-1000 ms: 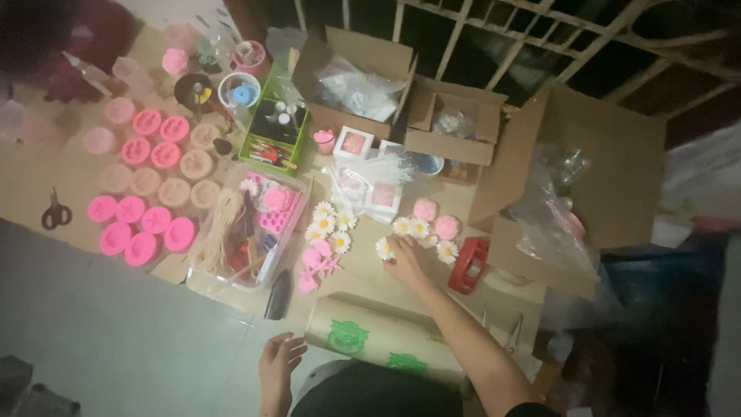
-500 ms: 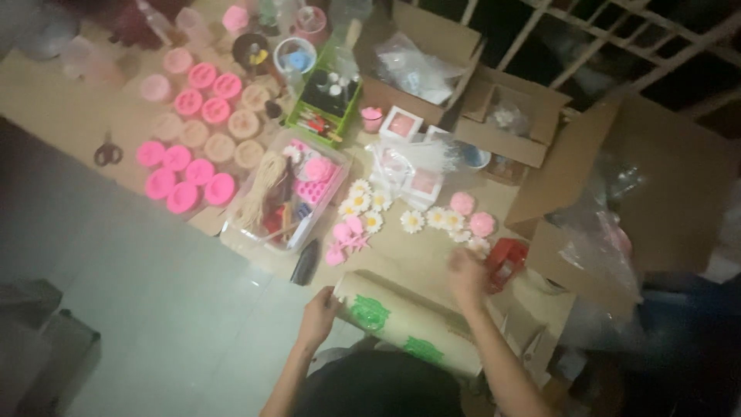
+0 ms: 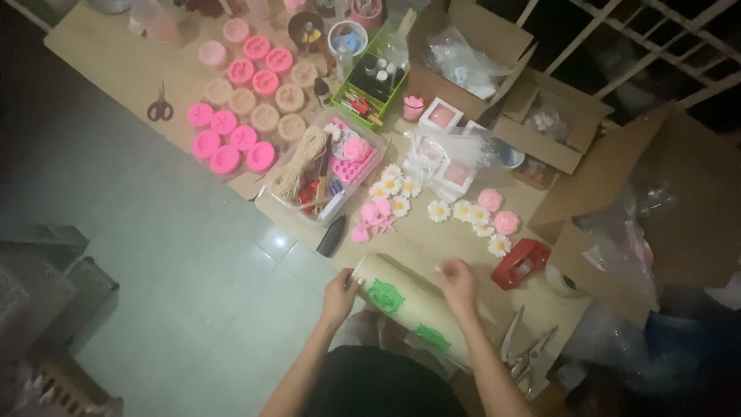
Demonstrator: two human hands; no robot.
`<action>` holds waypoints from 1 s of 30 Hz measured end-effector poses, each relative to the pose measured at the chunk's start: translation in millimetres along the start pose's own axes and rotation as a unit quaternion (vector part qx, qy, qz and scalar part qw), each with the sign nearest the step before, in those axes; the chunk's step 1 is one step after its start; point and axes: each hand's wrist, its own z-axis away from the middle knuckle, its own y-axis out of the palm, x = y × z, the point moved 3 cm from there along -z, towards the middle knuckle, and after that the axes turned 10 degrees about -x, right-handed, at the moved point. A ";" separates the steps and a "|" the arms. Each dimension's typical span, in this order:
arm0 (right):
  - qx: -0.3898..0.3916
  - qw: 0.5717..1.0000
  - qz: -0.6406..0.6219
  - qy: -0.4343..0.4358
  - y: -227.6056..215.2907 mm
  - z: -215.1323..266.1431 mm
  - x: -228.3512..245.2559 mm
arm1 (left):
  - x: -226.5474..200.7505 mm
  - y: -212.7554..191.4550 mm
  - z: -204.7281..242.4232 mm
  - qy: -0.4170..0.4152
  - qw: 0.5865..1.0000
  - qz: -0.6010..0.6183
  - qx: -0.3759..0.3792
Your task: The person is preparing and assembling small decorative artificial flowers.
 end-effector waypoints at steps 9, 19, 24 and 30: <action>0.093 0.922 -0.226 0.300 187.2 -95.8 -47.7 | 40.8 25.9 -101.1 -0.192 0.957 0.181 0.122; 0.099 0.978 -0.175 0.055 251.5 -100.4 5.5 | 26.0 79.6 -151.2 -0.268 0.917 0.254 0.148; 0.102 0.981 -0.112 0.118 219.2 -113.6 -40.3 | 38.0 79.3 -162.5 -0.177 0.960 0.204 0.080; -0.175 0.980 0.051 0.078 -46.1 -42.1 -63.0 | 10.1 25.7 -125.9 -0.110 0.942 -0.087 0.304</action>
